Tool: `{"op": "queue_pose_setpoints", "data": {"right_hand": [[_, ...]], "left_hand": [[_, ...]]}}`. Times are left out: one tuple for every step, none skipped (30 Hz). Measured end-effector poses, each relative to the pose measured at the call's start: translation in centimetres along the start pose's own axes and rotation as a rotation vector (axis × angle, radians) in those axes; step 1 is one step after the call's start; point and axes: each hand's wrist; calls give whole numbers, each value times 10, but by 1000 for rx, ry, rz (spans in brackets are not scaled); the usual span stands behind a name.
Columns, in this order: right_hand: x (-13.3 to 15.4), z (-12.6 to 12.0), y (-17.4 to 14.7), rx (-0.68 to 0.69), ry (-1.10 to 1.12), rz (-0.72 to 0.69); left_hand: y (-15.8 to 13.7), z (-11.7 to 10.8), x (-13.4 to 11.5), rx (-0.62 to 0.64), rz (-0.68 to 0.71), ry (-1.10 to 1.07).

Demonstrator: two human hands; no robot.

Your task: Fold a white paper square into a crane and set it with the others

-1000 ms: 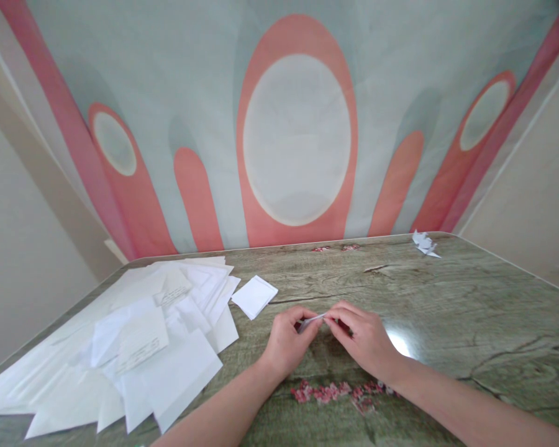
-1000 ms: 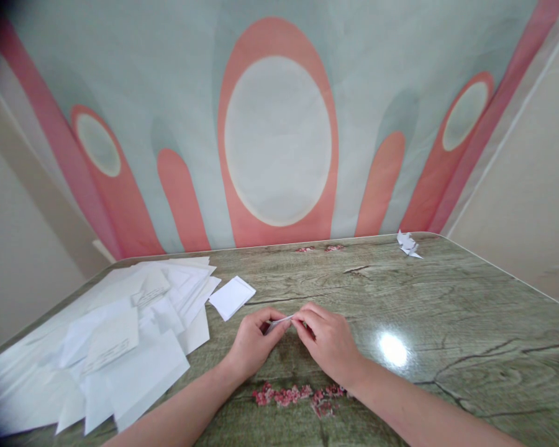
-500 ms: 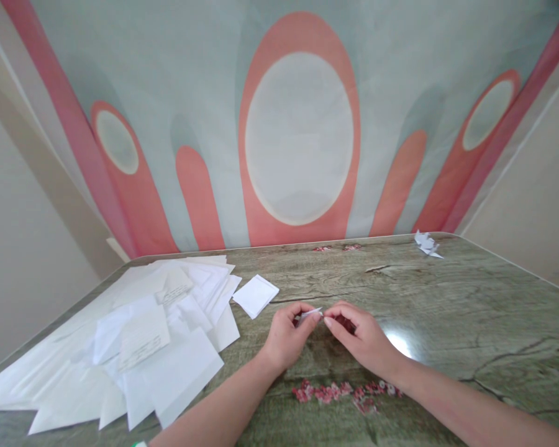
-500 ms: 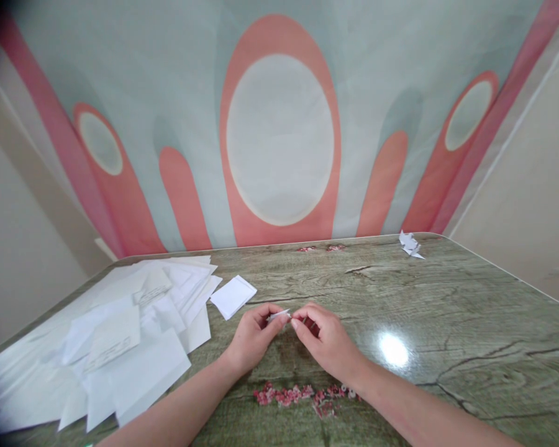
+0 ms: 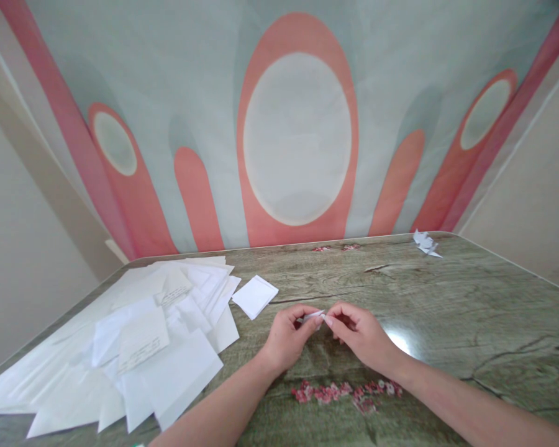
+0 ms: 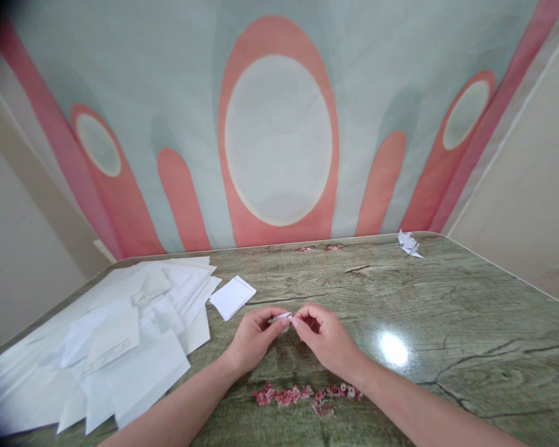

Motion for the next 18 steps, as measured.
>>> {"op": "queue_pose_setpoints", "data": {"right_hand": [[-1,-1,1,38,64,55],[-1,-1,2,73,126,105],[-1,-2,2,103,181,143],[-1,-3,3,126,227,170],[-1,-5,4,146,263,189],[0,-6,5,165,291,201],[1,-7,5,183,310,208],[1,-7,5,197,319,210],[1,-7,5,203,318,206],[1,-7,4,199,306,194],[1,-6,4,178,281,168],[1,-5,2,140,239,124],[1,-4,1,87,180,62],[1,-3,-1,20,106,-18],[1,-2,-2,-52,19,-109],[1,-1,-4,-121,-74,-199],[0,-1,-5,-180,-167,-279],[0,-1,-6,-218,-254,-344]], "left_hand": [[0,0,-1,7,0,-3],[0,0,-2,15,-1,-5],[0,0,-3,22,-3,-8],[0,0,-3,31,-5,-11],[0,0,-4,38,-6,-15],[0,0,-5,43,-8,-19],[0,0,-5,45,-8,-22],[-1,0,-6,45,-9,-26],[-1,0,-6,41,-11,-31],[-1,0,-5,32,-16,-38],[-1,0,-5,23,-23,-44],[0,0,-5,15,-32,-52],[0,0,-4,5,-40,-60],[0,1,-4,-3,-46,-69],[0,1,-3,-7,-48,-77],[1,1,-3,-10,-47,-85],[1,1,-3,-10,-45,-92],[1,1,-2,-12,-43,-98]]}}
Point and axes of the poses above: each hand's wrist, its own y-axis towards the middle knuckle, its own z-axis out of the palm, x = y × z, and after that the axes turned 5 degrees about z, right-handed
